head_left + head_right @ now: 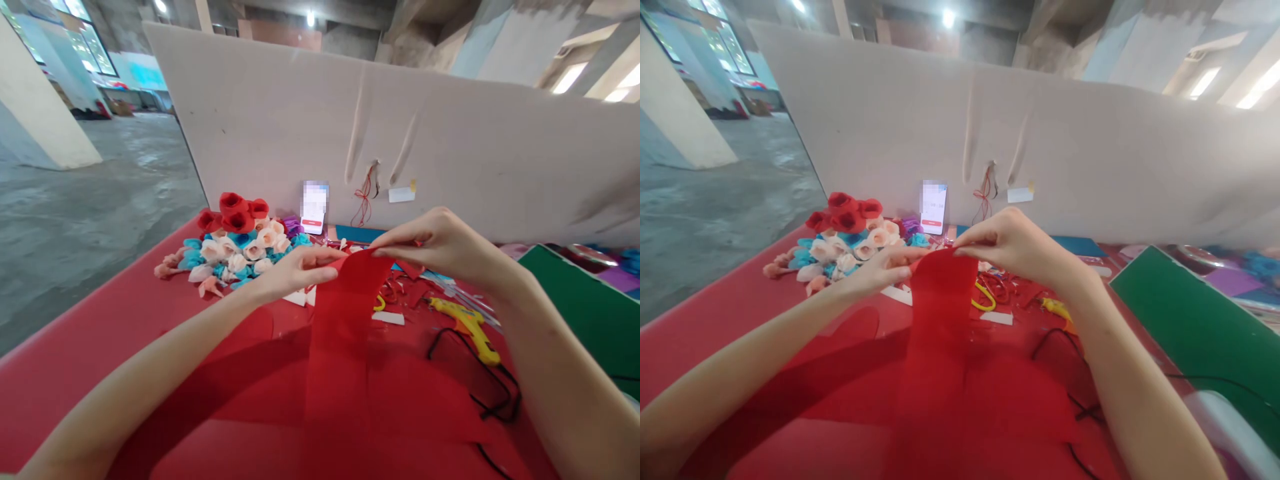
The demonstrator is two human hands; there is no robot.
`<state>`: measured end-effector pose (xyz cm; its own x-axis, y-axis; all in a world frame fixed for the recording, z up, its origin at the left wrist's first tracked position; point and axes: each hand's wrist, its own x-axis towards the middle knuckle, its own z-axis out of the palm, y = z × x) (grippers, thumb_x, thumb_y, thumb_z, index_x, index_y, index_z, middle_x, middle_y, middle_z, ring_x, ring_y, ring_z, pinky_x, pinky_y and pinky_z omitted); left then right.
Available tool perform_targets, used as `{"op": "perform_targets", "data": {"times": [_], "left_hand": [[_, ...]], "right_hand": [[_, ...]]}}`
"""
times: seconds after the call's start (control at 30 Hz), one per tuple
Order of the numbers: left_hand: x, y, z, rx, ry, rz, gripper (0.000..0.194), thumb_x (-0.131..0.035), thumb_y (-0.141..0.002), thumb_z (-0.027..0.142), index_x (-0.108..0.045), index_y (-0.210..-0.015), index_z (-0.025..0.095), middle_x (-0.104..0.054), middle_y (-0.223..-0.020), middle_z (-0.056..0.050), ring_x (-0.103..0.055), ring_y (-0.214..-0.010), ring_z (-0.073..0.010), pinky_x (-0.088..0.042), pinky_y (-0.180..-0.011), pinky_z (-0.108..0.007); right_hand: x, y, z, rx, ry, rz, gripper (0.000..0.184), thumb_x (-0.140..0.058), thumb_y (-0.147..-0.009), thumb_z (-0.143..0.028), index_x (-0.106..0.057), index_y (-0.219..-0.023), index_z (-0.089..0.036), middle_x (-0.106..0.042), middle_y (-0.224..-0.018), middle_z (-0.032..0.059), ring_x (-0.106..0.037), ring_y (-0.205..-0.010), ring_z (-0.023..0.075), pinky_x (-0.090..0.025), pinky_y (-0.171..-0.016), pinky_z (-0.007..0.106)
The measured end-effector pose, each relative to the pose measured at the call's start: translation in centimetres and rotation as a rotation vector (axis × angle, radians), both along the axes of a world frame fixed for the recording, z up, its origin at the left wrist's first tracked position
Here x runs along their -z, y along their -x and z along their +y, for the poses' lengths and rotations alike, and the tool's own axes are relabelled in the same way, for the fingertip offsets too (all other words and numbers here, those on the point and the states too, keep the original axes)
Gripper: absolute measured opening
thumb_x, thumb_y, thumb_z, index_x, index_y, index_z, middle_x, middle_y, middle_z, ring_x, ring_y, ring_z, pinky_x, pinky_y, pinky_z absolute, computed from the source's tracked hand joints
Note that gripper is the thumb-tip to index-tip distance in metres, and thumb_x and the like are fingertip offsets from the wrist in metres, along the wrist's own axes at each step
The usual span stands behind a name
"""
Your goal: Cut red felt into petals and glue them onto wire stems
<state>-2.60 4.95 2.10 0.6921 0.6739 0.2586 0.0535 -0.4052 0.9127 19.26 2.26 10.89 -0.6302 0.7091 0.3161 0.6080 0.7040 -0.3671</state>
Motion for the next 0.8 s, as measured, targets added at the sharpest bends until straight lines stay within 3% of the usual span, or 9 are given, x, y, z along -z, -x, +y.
{"op": "perform_targets", "data": {"times": [0.1,0.2,0.4,0.57,0.63,0.7,0.8], "left_hand": [[0.9,-0.4,-0.2,-0.013,-0.026,0.042,0.041,-0.058,-0.072,0.046,-0.061,-0.1,0.017,-0.067,-0.091,-0.007,-0.062,-0.086,-0.0187,-0.05,-0.069,-0.026],[1.3,-0.7,-0.4,-0.092,-0.043,0.11,0.033,-0.06,-0.072,0.042,-0.063,-0.09,0.014,-0.068,-0.083,-0.006,-0.064,-0.078,-0.019,-0.051,-0.064,-0.027],[0.6,-0.9,-1.0,-0.178,-0.055,0.144,0.024,-0.056,-0.077,0.035,-0.065,-0.081,0.013,-0.07,-0.08,-0.005,-0.065,-0.071,-0.0172,-0.054,-0.06,-0.025],[-0.4,-0.5,-1.5,-0.187,-0.08,0.061,0.019,-0.056,-0.079,0.03,-0.065,-0.086,0.015,-0.07,-0.087,-0.003,-0.066,-0.079,-0.0161,-0.054,-0.067,-0.023],[-0.8,-0.3,-1.8,-0.198,-0.135,0.04,0.018,-0.056,-0.079,0.029,-0.066,-0.085,0.016,-0.071,-0.086,-0.003,-0.066,-0.079,-0.0155,-0.054,-0.067,-0.021],[-1.2,-0.2,-2.0,-0.219,-0.21,0.05,0.017,-0.056,-0.079,0.029,-0.067,-0.081,0.015,-0.071,-0.082,-0.003,-0.065,-0.075,-0.0148,-0.053,-0.064,-0.02],[-1.6,-0.2,-2.3,-0.258,-0.337,0.059,0.016,-0.057,-0.078,0.028,-0.067,-0.077,0.015,-0.07,-0.076,-0.002,-0.064,-0.069,-0.0136,-0.051,-0.059,-0.019]], "right_hand": [[-0.2,-0.1,-0.2,0.046,0.008,0.019,0.016,-0.057,-0.078,-0.025,-0.071,-0.079,-0.017,-0.06,-0.058,-0.0031,-0.046,-0.05,0.0066,-0.037,-0.048,0.02],[-0.3,-0.3,-0.3,0.099,0.012,0.05,0.016,-0.059,-0.077,-0.03,-0.07,-0.075,-0.018,-0.048,-0.048,-0.005,-0.034,-0.043,0.0052,-0.032,-0.044,0.022],[-0.1,-0.5,-0.7,0.185,0.037,0.154,0.018,-0.061,-0.075,-0.036,-0.069,-0.079,-0.02,-0.037,-0.046,-0.0061,-0.031,-0.043,0.0061,-0.026,-0.042,0.023],[2.0,-0.8,-1.4,0.201,0.014,0.373,0.04,-0.063,-0.071,-0.044,-0.06,-0.101,-0.02,-0.054,-0.074,-0.0002,-0.048,-0.063,0.0106,-0.039,-0.053,0.022],[3.4,-0.8,-1.7,0.142,0.106,0.292,0.035,-0.063,-0.072,-0.04,-0.06,-0.1,-0.02,-0.06,-0.084,0.0019,-0.052,-0.068,0.0126,-0.042,-0.057,0.023],[4.6,-0.6,-2.1,0.1,0.159,0.232,0.025,-0.06,-0.076,-0.033,-0.062,-0.097,-0.02,-0.063,-0.081,0.002,-0.056,-0.067,0.014,-0.044,-0.057,0.024],[5.4,-0.2,-2.5,0.11,0.139,0.259,0.019,-0.052,-0.081,-0.025,-0.064,-0.093,-0.019,-0.065,-0.076,0.0022,-0.059,-0.069,0.0165,-0.047,-0.059,0.025]]}}
